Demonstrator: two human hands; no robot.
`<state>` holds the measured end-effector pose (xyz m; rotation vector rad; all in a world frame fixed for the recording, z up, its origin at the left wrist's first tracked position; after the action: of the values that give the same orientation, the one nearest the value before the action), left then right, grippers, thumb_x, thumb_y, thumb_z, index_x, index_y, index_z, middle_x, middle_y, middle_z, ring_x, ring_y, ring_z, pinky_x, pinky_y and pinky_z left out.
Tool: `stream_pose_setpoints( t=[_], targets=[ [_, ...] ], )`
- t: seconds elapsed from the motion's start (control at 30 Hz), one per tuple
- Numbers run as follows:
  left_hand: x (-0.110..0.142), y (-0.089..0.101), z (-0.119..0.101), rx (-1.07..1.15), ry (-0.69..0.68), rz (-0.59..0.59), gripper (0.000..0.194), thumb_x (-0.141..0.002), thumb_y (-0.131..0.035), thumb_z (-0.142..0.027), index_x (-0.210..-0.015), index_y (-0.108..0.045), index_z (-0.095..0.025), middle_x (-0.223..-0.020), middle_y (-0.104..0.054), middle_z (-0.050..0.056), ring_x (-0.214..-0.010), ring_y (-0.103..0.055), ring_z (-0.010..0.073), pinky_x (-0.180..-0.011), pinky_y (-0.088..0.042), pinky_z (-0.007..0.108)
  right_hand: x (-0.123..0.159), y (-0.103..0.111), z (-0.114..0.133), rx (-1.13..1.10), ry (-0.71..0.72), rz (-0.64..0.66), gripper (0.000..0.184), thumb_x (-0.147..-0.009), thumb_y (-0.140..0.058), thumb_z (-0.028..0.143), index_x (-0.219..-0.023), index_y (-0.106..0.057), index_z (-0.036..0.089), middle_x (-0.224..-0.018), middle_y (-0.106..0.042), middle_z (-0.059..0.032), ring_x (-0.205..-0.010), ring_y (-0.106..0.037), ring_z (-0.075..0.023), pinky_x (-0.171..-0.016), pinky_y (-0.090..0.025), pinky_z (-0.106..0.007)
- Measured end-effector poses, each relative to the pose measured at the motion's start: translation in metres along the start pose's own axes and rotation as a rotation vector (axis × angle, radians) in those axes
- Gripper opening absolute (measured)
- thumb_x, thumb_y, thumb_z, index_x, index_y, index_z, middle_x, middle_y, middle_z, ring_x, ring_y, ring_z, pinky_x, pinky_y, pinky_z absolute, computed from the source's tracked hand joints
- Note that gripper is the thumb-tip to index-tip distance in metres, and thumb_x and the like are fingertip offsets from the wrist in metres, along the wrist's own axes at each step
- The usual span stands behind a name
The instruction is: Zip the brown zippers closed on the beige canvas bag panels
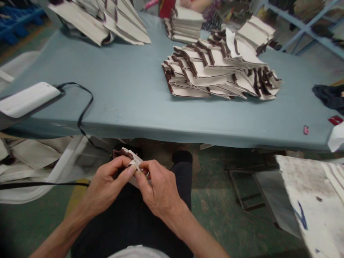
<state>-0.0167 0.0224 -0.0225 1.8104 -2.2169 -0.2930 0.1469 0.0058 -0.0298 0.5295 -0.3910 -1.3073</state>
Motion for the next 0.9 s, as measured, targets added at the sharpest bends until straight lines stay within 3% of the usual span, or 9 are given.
stream_pose_setpoints(
  t=[0.07, 0.17, 0.3, 0.43, 0.63, 0.8, 0.9],
  targets=[
    [0.000, -0.003, 0.003, 0.035, 0.010, -0.061, 0.025, -0.096, -0.063, -0.035, -0.077, -0.068, -0.019, -0.071, -0.063, -0.003, -0.065, -0.054, 0.0135, -0.063, -0.041, 0.025, 0.002, -0.006, 0.001, 0.097, 0.036, 0.001, 0.032, -0.111, -0.043, 0.037, -0.104, -0.068, 0.019, -0.096, -0.076, -0.0066, -0.083, -0.070, -0.0179, -0.073, -0.044, -0.029],
    [0.001, -0.010, 0.014, 0.225, 0.117, -0.199, 0.025, -0.085, -0.075, -0.033, -0.067, -0.064, -0.019, -0.062, -0.055, -0.005, -0.061, -0.046, 0.0117, -0.058, -0.035, 0.025, 0.002, -0.018, 0.001, 0.181, 0.056, -0.017, 0.037, -0.111, -0.042, 0.036, -0.084, -0.063, 0.020, -0.076, -0.069, -0.0031, -0.067, -0.062, -0.0156, -0.063, -0.036, -0.029],
    [0.001, -0.022, 0.031, 0.443, 0.262, -0.276, 0.043, -0.083, -0.076, -0.049, -0.062, -0.053, -0.020, -0.059, -0.045, -0.006, -0.056, -0.038, 0.0099, -0.052, -0.032, 0.023, -0.002, -0.031, -0.003, 0.011, 0.082, -0.111, 0.033, -0.102, -0.055, 0.027, -0.069, -0.049, 0.023, -0.060, -0.052, 0.0044, -0.054, -0.047, -0.0108, -0.055, -0.029, -0.027],
    [0.002, -0.033, 0.035, 0.652, 0.407, -0.278, 0.050, -0.076, -0.077, -0.064, -0.070, -0.057, -0.019, -0.063, -0.050, -0.005, -0.055, -0.041, 0.0093, -0.049, -0.037, 0.021, -0.003, -0.035, -0.005, -0.179, 0.190, -0.186, 0.032, -0.093, -0.053, 0.018, -0.065, -0.038, 0.024, -0.057, -0.041, 0.0068, -0.050, -0.040, -0.0089, -0.051, -0.031, -0.024],
    [-0.002, -0.042, 0.024, 0.805, 0.480, -0.269, 0.053, -0.066, -0.087, -0.062, -0.072, -0.054, -0.020, -0.067, -0.054, -0.004, -0.061, -0.048, 0.0100, -0.054, -0.046, 0.020, -0.005, -0.027, -0.007, -0.203, 0.373, -0.240, 0.032, -0.092, -0.052, 0.021, -0.066, -0.033, 0.026, -0.058, -0.037, 0.0061, -0.052, -0.037, -0.0108, -0.054, -0.030, -0.029],
    [-0.006, -0.041, 0.026, 0.751, 0.450, -0.174, 0.059, -0.067, -0.089, -0.068, -0.068, -0.058, -0.018, -0.062, -0.051, -0.005, -0.056, -0.041, 0.0089, -0.050, -0.039, 0.020, -0.006, -0.020, -0.020, -0.172, 0.402, -0.249, 0.030, -0.091, -0.052, 0.017, -0.067, -0.035, 0.025, -0.059, -0.040, 0.0058, -0.053, -0.040, -0.0111, -0.055, -0.032, -0.029],
    [-0.010, -0.033, 0.027, 0.596, 0.377, -0.108, 0.066, -0.078, -0.074, -0.081, -0.064, -0.061, -0.017, -0.062, -0.053, -0.003, -0.058, -0.041, 0.0104, -0.051, -0.037, 0.021, -0.006, -0.016, -0.029, -0.146, 0.378, -0.252, 0.029, -0.090, -0.054, 0.016, -0.068, -0.038, 0.025, -0.059, -0.044, 0.0055, -0.054, -0.042, -0.0112, -0.056, -0.032, -0.028]
  ],
)
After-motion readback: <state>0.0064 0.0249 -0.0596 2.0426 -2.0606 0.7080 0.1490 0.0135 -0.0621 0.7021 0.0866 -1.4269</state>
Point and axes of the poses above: each hand's wrist, its own x-axis away from the middle knuckle, its own y-axis out of the back of the hand, z = x × y, the point moved 3 cm from there along -x, towards the middle knuckle
